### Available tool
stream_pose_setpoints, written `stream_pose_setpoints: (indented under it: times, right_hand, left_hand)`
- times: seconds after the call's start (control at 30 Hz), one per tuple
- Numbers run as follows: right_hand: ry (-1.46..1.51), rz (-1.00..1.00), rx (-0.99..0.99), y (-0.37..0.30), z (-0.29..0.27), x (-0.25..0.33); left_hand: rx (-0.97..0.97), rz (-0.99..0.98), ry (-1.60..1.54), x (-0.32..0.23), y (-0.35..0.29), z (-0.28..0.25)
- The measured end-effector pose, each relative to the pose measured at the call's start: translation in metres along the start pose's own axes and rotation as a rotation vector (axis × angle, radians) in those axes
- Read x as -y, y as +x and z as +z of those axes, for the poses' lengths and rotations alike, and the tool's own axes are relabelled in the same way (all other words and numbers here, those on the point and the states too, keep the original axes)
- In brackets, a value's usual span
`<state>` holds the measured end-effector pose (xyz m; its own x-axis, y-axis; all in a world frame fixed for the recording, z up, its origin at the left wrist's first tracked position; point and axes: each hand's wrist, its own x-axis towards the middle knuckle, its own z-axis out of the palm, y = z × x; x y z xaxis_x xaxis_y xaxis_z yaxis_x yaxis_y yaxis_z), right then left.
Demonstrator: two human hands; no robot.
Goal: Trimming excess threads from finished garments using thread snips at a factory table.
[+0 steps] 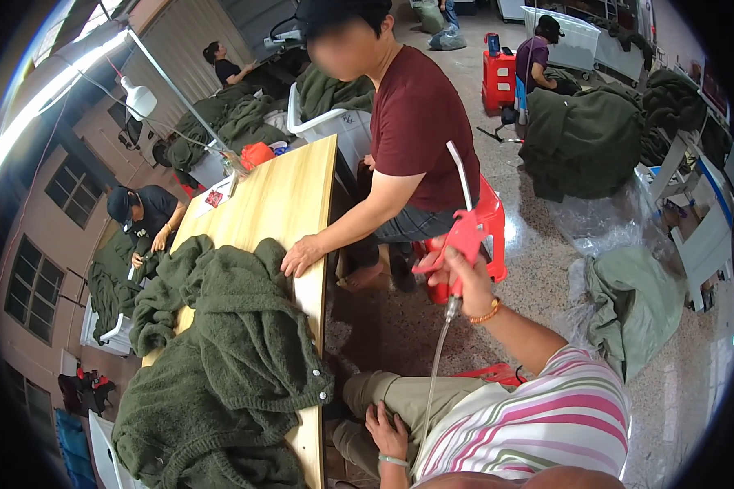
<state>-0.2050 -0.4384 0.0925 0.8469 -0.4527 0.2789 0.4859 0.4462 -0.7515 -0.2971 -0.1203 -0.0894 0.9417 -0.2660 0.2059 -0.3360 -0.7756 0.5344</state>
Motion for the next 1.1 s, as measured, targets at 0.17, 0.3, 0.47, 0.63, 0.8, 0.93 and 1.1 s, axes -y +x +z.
stream_pose_setpoints:
  times: [0.17,0.3,0.47,0.63,0.8,0.93,1.1]
  right_hand:
    - [0.084,-0.011,-0.168,0.016,-0.011,0.021]
    - [0.058,-0.025,-0.174,0.017,-0.026,0.022]
    - [0.125,-0.027,-0.265,0.027,-0.039,0.037]
    - [0.105,-0.004,-0.258,0.034,-0.053,0.054]
    - [0.104,0.003,-0.278,0.036,-0.056,0.054]
    - [0.096,0.007,-0.281,0.037,-0.057,0.053]
    - [0.1,0.014,-0.269,0.04,-0.054,0.052]
  left_hand:
    - [-0.119,-0.144,-0.071,-0.005,0.001,0.013]
    - [-0.163,-0.126,-0.081,0.0,0.001,0.022]
    - [-0.131,-0.054,-0.099,0.024,-0.002,0.023]
    - [-0.155,-0.487,-0.277,0.048,-0.001,0.029]
    - [-0.186,-0.562,-0.389,0.056,0.003,0.035]
    - [-0.212,-0.569,-0.468,0.054,0.005,0.036]
    - [-0.228,-0.582,-0.525,0.049,0.006,0.034]
